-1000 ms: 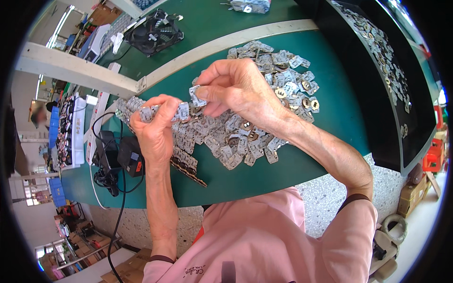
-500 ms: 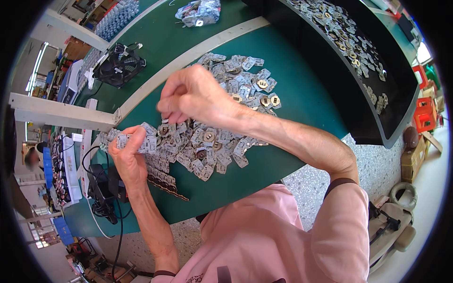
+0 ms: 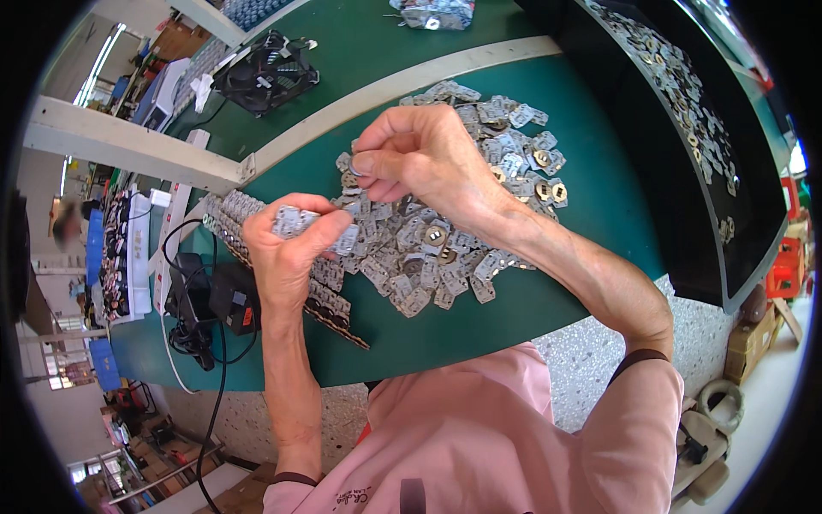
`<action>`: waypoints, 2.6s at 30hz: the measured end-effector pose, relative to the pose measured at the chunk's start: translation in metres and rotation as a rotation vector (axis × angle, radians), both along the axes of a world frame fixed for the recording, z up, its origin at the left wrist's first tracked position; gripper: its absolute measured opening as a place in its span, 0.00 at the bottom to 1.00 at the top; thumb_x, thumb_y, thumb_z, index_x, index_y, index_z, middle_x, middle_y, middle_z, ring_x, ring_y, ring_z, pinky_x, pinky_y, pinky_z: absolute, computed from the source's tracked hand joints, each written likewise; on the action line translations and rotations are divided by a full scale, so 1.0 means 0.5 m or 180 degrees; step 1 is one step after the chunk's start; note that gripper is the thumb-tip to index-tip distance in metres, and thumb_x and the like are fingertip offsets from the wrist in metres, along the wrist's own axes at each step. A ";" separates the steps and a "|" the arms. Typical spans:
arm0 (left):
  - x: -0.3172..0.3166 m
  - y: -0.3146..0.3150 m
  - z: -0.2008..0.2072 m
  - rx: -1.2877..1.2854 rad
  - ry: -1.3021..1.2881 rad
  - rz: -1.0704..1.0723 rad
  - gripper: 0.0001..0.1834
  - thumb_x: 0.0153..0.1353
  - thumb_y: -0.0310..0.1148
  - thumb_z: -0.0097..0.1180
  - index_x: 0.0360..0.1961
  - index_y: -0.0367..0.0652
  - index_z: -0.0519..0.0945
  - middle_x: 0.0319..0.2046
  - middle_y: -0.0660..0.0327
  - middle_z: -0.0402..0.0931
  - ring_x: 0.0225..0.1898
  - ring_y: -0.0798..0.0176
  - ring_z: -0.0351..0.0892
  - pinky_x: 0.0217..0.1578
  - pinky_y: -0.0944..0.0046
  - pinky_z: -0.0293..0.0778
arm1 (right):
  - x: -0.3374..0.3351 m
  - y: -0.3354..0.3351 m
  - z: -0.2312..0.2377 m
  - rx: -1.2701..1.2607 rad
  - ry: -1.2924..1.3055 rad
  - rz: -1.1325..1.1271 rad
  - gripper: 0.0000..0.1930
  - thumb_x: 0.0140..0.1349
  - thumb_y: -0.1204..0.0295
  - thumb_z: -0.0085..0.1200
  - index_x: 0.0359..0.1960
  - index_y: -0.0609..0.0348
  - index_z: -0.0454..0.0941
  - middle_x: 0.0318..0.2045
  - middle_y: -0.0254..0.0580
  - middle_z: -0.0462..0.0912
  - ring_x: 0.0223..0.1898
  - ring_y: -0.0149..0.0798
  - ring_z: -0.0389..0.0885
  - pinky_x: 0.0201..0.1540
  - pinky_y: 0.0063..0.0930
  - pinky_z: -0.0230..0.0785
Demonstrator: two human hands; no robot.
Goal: The person assembles small metal parts into a strip or chain by hand.
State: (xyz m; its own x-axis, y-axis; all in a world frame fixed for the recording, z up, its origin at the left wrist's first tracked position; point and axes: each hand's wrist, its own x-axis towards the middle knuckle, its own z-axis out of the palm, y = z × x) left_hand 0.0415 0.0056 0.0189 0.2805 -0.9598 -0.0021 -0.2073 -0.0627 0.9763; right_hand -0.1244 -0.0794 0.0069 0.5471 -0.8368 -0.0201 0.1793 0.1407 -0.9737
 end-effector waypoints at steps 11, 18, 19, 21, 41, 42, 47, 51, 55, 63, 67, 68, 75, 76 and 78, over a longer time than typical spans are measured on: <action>0.029 -0.011 -0.017 -0.0017 0.1296 -0.0094 0.11 0.49 0.31 0.66 0.31 0.34 0.80 0.24 0.61 0.78 0.25 0.70 0.77 0.25 0.71 0.75 | 0.003 0.009 0.005 -0.0040 0.0061 0.0117 0.06 0.57 0.75 0.57 0.34 0.64 0.76 0.26 0.40 0.81 0.27 0.27 0.79 0.31 0.20 0.74; 0.032 -0.012 -0.019 -0.0285 0.1954 -0.0225 0.12 0.53 0.29 0.63 0.36 0.33 0.78 0.30 0.54 0.79 0.31 0.63 0.80 0.29 0.63 0.80 | 0.009 0.023 0.004 0.0103 0.0157 0.0397 0.05 0.58 0.78 0.55 0.35 0.66 0.75 0.27 0.41 0.81 0.28 0.28 0.79 0.32 0.20 0.74; 0.032 -0.012 -0.019 -0.0284 0.1955 -0.0224 0.12 0.53 0.29 0.63 0.36 0.33 0.78 0.30 0.54 0.79 0.31 0.63 0.80 0.29 0.63 0.80 | 0.009 0.024 0.004 0.0105 0.0158 0.0398 0.05 0.58 0.78 0.55 0.35 0.66 0.75 0.27 0.41 0.81 0.28 0.28 0.79 0.32 0.20 0.74; 0.032 -0.012 -0.021 -0.0255 0.1928 -0.0232 0.11 0.53 0.29 0.63 0.35 0.33 0.78 0.31 0.54 0.79 0.30 0.63 0.80 0.29 0.63 0.80 | 0.010 0.026 0.002 0.0070 0.0179 0.0428 0.05 0.58 0.78 0.55 0.35 0.67 0.75 0.27 0.41 0.81 0.28 0.28 0.80 0.32 0.20 0.74; 0.020 -0.013 -0.023 -0.0174 0.1781 0.0078 0.11 0.50 0.28 0.64 0.33 0.33 0.80 0.28 0.57 0.79 0.28 0.66 0.79 0.28 0.66 0.79 | 0.021 0.026 0.010 -0.0009 0.0154 0.0281 0.05 0.53 0.82 0.55 0.32 0.70 0.77 0.26 0.45 0.81 0.27 0.33 0.81 0.31 0.23 0.76; 0.018 -0.012 -0.026 -0.0136 0.1733 0.0081 0.10 0.50 0.28 0.64 0.32 0.34 0.80 0.28 0.58 0.79 0.28 0.67 0.78 0.27 0.67 0.78 | 0.020 0.031 0.018 -0.0108 0.0251 0.0204 0.05 0.52 0.84 0.55 0.31 0.71 0.77 0.26 0.45 0.81 0.26 0.34 0.82 0.31 0.23 0.76; 0.016 -0.013 -0.038 -0.0143 0.1844 -0.0214 0.10 0.51 0.28 0.64 0.32 0.35 0.80 0.28 0.59 0.79 0.27 0.68 0.78 0.28 0.67 0.78 | 0.019 0.044 0.008 -0.0019 0.0415 -0.0142 0.04 0.49 0.85 0.54 0.28 0.69 0.77 0.22 0.44 0.80 0.23 0.35 0.81 0.26 0.21 0.74; 0.009 -0.007 -0.034 -0.0322 0.1737 -0.0154 0.08 0.51 0.27 0.64 0.31 0.35 0.80 0.25 0.61 0.79 0.25 0.70 0.77 0.25 0.70 0.76 | 0.018 0.046 0.000 0.0009 0.0194 -0.0106 0.03 0.49 0.85 0.55 0.26 0.68 0.77 0.22 0.45 0.81 0.20 0.32 0.80 0.24 0.20 0.74; 0.011 -0.004 -0.035 -0.0338 0.1550 -0.0141 0.07 0.52 0.28 0.63 0.31 0.37 0.81 0.25 0.62 0.78 0.25 0.71 0.76 0.25 0.71 0.76 | 0.023 0.044 -0.005 -0.0123 0.0184 -0.0095 0.03 0.49 0.84 0.56 0.27 0.68 0.78 0.22 0.44 0.81 0.18 0.30 0.79 0.23 0.20 0.75; -0.006 -0.013 -0.028 -0.0353 0.1683 -0.0276 0.08 0.54 0.31 0.62 0.32 0.36 0.80 0.27 0.62 0.78 0.26 0.71 0.76 0.27 0.71 0.75 | 0.011 0.045 0.020 -0.0284 0.0552 -0.0127 0.05 0.51 0.80 0.54 0.29 0.68 0.77 0.23 0.43 0.81 0.21 0.29 0.77 0.26 0.19 0.71; 0.025 -0.004 -0.018 -0.0263 0.2093 -0.0508 0.14 0.61 0.36 0.54 0.40 0.35 0.78 0.37 0.56 0.78 0.38 0.63 0.79 0.38 0.62 0.78 | 0.025 0.034 0.033 -0.0217 0.0476 0.0088 0.07 0.53 0.78 0.54 0.33 0.68 0.76 0.26 0.43 0.80 0.24 0.30 0.78 0.30 0.19 0.71; 0.026 -0.005 -0.020 -0.0252 0.1976 -0.0453 0.15 0.61 0.37 0.53 0.41 0.34 0.77 0.38 0.55 0.78 0.38 0.62 0.79 0.39 0.61 0.78 | 0.023 0.028 0.031 -0.0190 0.0489 0.0132 0.07 0.54 0.77 0.54 0.33 0.68 0.76 0.27 0.43 0.80 0.25 0.30 0.78 0.32 0.20 0.71; 0.016 -0.013 -0.023 -0.0340 0.1966 -0.0384 0.12 0.59 0.30 0.55 0.39 0.30 0.77 0.35 0.53 0.78 0.35 0.62 0.80 0.36 0.63 0.80 | 0.013 0.020 0.010 0.0004 0.0301 0.0389 0.09 0.59 0.73 0.52 0.37 0.68 0.75 0.28 0.40 0.80 0.30 0.28 0.78 0.37 0.22 0.72; 0.012 -0.012 -0.020 -0.0347 0.1935 -0.0309 0.11 0.58 0.28 0.56 0.38 0.30 0.78 0.33 0.52 0.79 0.32 0.63 0.80 0.34 0.66 0.80 | 0.012 0.023 0.010 0.0079 0.0228 0.0378 0.09 0.59 0.73 0.52 0.37 0.68 0.75 0.28 0.40 0.80 0.29 0.28 0.78 0.36 0.23 0.73; 0.006 -0.012 -0.022 -0.0347 0.1888 -0.0298 0.10 0.57 0.27 0.56 0.37 0.30 0.78 0.32 0.52 0.79 0.30 0.63 0.80 0.32 0.66 0.80 | 0.007 0.023 0.005 0.0159 0.0164 0.0390 0.08 0.59 0.74 0.52 0.36 0.68 0.75 0.26 0.42 0.80 0.27 0.29 0.79 0.33 0.24 0.75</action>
